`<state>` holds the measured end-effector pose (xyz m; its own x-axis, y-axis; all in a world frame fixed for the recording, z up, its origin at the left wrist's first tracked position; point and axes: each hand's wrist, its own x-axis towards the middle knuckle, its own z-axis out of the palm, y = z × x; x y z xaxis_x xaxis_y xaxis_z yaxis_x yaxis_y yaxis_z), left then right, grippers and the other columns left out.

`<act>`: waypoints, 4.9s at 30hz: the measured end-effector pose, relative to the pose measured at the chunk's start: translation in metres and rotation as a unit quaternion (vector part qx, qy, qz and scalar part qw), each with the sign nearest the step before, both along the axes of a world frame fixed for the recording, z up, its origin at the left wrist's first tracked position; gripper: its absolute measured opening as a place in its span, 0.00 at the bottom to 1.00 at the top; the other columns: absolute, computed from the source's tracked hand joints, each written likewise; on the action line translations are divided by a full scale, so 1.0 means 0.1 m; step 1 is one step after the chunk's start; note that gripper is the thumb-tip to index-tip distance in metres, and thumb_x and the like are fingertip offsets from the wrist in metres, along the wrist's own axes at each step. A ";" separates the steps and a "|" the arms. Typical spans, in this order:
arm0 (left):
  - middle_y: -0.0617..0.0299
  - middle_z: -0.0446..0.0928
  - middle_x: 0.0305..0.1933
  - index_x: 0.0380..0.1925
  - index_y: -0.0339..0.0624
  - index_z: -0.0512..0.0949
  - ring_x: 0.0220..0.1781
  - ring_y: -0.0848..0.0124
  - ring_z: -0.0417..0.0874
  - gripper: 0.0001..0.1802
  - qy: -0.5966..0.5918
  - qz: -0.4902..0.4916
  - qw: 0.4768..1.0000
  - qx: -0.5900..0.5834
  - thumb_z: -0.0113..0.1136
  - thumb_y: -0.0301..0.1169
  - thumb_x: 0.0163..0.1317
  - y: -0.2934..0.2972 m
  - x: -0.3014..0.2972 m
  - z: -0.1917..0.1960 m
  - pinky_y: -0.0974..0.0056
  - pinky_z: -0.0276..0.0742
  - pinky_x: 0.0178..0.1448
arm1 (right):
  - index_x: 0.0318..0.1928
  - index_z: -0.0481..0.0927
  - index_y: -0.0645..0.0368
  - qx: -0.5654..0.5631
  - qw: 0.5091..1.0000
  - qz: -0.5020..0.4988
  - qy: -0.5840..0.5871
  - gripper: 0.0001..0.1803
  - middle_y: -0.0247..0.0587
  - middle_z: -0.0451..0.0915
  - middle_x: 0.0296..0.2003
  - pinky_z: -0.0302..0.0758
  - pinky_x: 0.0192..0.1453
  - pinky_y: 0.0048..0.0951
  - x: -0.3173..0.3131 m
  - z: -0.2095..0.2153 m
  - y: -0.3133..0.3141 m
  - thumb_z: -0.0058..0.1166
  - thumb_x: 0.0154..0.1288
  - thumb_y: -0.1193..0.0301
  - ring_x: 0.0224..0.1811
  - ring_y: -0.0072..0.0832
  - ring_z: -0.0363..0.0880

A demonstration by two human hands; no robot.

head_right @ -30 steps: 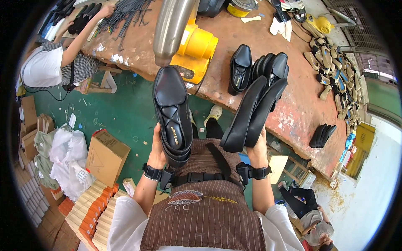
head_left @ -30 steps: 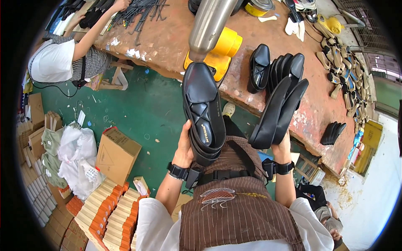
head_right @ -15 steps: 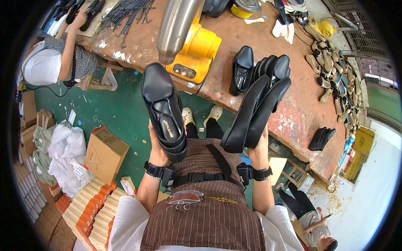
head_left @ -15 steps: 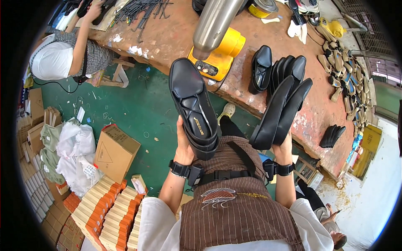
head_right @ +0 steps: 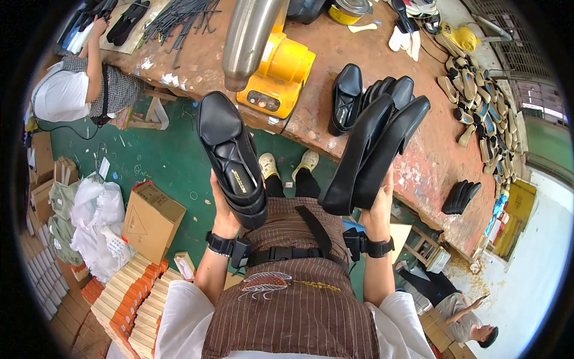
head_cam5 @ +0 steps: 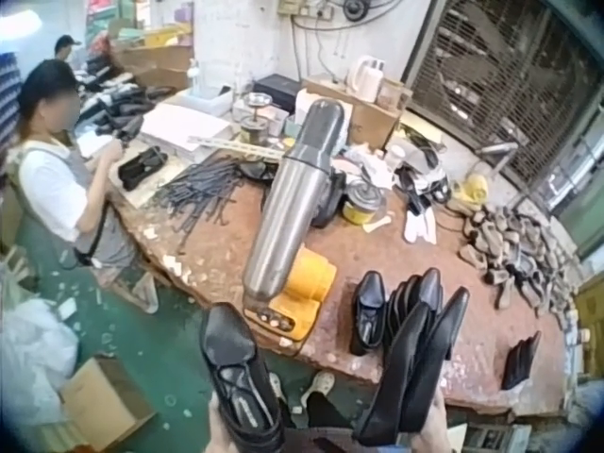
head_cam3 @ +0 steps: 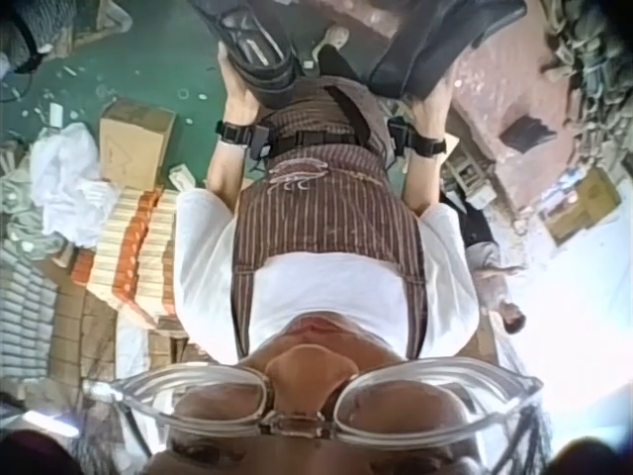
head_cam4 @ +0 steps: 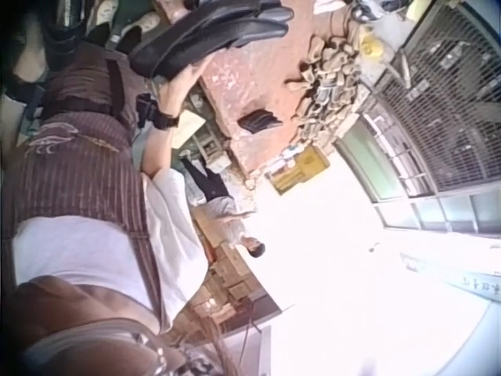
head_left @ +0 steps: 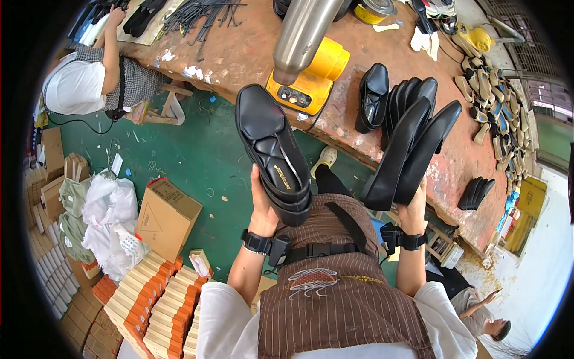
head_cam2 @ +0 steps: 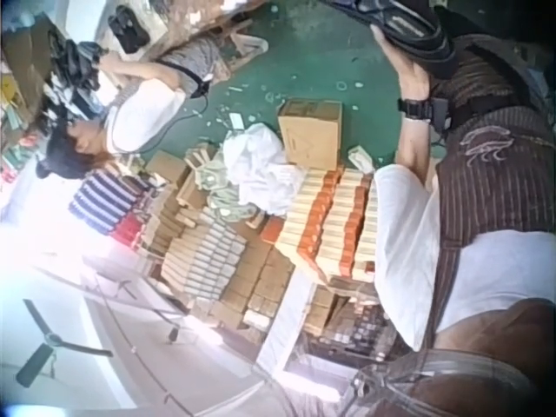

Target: Finishing and cleaning shoes by wiping them with a cloth and using a heat gun.

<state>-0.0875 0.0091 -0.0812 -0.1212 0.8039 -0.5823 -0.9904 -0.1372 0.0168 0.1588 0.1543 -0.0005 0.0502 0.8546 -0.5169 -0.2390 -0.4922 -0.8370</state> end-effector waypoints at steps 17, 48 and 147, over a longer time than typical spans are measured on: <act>0.52 0.70 0.57 0.57 0.39 0.64 0.56 0.58 0.73 0.36 0.089 0.080 0.991 -0.057 0.56 0.54 0.57 0.21 0.09 0.22 0.53 0.70 0.61 | 0.67 0.52 0.55 -0.012 1.000 -0.003 0.011 0.34 0.43 0.66 0.58 0.75 0.56 0.32 -0.05 0.14 -0.03 0.47 0.61 0.81 0.55 0.32 0.73; 0.53 0.65 0.60 0.61 0.36 0.57 0.60 0.64 0.67 0.44 0.427 -0.183 0.879 -0.110 0.69 0.32 0.46 0.08 0.35 0.43 0.61 0.62 0.65 | 0.50 0.70 0.72 -0.235 0.933 0.194 0.189 0.18 0.48 0.77 0.45 0.77 0.49 0.27 -0.55 -0.02 -0.37 0.45 0.57 0.86 0.44 0.31 0.79; 0.42 0.73 0.51 0.59 0.33 0.62 0.49 0.55 0.78 0.53 0.087 -0.106 0.990 0.020 0.21 0.72 0.55 0.54 -0.11 0.27 0.54 0.74 0.55 | 0.55 0.70 0.60 -0.125 0.963 -0.072 0.226 0.18 0.43 0.74 0.52 0.65 0.63 0.46 0.33 -0.18 -0.19 0.46 0.66 0.67 0.55 0.38 0.71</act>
<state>-0.0989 0.0629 -0.0540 -0.0425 0.8445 -0.5339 -0.9797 0.0695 0.1879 0.1920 0.1353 -0.0181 -0.1198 0.7021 -0.7019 -0.6317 -0.5993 -0.4916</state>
